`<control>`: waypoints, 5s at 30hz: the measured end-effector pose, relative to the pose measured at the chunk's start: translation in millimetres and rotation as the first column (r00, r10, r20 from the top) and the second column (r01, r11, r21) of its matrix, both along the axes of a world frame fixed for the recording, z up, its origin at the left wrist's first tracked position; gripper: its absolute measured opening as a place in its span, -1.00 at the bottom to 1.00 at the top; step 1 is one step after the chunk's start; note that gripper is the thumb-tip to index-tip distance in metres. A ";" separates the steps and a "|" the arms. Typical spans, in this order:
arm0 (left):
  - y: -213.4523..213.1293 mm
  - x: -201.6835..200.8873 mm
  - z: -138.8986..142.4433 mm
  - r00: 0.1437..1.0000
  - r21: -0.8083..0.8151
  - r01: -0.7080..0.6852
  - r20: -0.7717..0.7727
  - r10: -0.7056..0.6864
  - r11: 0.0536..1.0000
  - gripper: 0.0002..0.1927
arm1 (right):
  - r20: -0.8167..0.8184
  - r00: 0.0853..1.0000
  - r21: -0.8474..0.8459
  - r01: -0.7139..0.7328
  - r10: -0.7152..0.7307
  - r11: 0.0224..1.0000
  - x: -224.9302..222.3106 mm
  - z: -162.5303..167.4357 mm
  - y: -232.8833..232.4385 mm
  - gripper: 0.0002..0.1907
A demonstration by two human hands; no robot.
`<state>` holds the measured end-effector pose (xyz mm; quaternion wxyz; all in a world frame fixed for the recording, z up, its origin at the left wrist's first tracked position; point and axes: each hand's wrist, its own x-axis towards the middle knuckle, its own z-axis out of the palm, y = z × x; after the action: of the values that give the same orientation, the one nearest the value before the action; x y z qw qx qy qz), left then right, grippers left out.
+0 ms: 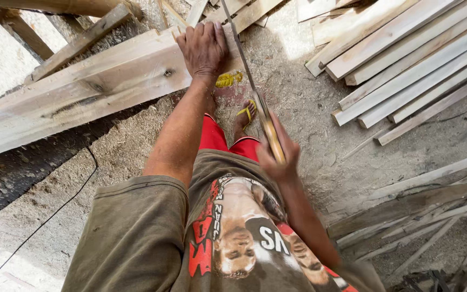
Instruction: The person saws a wooden plank with a hand saw on a workbench, then planes a board and carries planks across the workshop. They measure a plank with a tape measure, mark a line using a square and pencil, and resume sawing the marked plank.
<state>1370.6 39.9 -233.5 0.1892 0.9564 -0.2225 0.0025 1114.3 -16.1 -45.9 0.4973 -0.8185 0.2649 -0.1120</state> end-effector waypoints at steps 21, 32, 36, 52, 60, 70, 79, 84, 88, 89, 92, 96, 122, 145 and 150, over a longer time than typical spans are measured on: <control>-0.2 -8.2 -3.8 0.999 -0.048 -0.011 0.048 0.014 0.999 -0.66 | 0.008 0.998 -0.215 -0.057 0.060 0.975 -11.6 -7.6 -2.7 -0.36; -1.4 -5.2 0.9 1.000 0.002 -0.007 -0.024 0.007 1.000 -0.63 | -0.039 0.999 -0.013 -0.013 0.013 1.000 -33.8 20.7 1.8 -0.34; -0.1 -7.1 -4.7 0.998 -0.055 -0.013 0.058 0.016 0.998 -0.65 | -0.099 0.995 0.037 -0.025 0.029 0.999 -37.6 24.3 -0.5 -0.36; 2.2 -9.1 -6.3 0.995 -0.059 -0.018 0.092 0.023 0.998 -0.66 | 0.008 1.000 -0.014 -0.020 0.020 1.000 -15.3 -6.5 0.5 -0.36; -0.9 -10.1 -0.2 1.000 -0.102 0.022 0.015 -0.020 0.995 -0.68 | 0.012 0.999 0.048 -0.030 0.030 0.998 100.1 -77.7 -28.9 -0.35; 1.1 -8.3 -6.4 0.999 -0.044 0.003 0.048 -0.001 0.999 -0.66 | 0.122 0.993 -0.045 0.004 0.002 0.999 106.3 -83.1 -31.0 -0.44; 0.6 -10.0 3.5 0.999 -0.052 0.009 0.033 -0.008 0.999 -0.66 | -0.208 0.976 0.076 0.079 -0.061 0.994 -47.9 31.5 8.1 -0.34; -0.6 -10.8 -4.7 0.999 -0.065 -0.013 0.036 0.015 0.998 -0.66 | 0.044 0.998 -0.105 -0.042 0.046 0.994 26.0 -28.0 -14.2 -0.34; 0.1 -13.1 -7.5 0.999 -0.073 -0.013 0.033 0.015 0.997 -0.66 | -0.139 0.990 0.149 -0.006 0.027 0.989 153.1 -123.3 -41.4 -0.45; 0.6 -12.8 -5.0 0.999 -0.078 0.004 0.044 -0.001 0.997 -0.67 | -0.175 0.984 0.165 0.024 0.005 0.986 147.7 -119.5 -36.0 -0.45; 0.3 -10.5 -2.6 1.000 -0.056 -0.005 0.022 0.007 0.998 -0.66 | -0.020 1.000 0.093 0.021 -0.019 0.995 51.6 -45.3 -18.7 -0.43; -2.2 -10.5 -2.1 0.999 -0.075 -0.007 0.053 0.011 0.997 -0.68 | -0.195 0.980 0.050 0.049 -0.038 0.998 -59.2 50.6 3.6 -0.32; -1.8 -11.0 -6.6 0.998 -0.067 0.001 0.067 0.003 0.998 -0.67 | -0.084 0.996 0.102 0.003 0.005 0.995 84.8 -86.8 -29.7 -0.39; -0.8 -13.0 -1.5 0.999 -0.065 -0.008 0.034 0.010 0.998 -0.67 | -0.074 0.997 -0.028 -0.024 0.022 0.999 -52.8 29.4 -0.4 -0.39; -4.8 -14.7 -6.7 1.000 -0.001 0.005 0.007 -0.005 1.000 -0.64 | -0.288 0.954 0.163 -0.033 0.080 0.986 149.5 -128.2 -45.4 -0.59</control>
<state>1355.9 35.1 -240.2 0.1888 0.9558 -0.2254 0.0055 1263.8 -61.5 -174.2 0.5182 -0.7917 0.3202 0.0463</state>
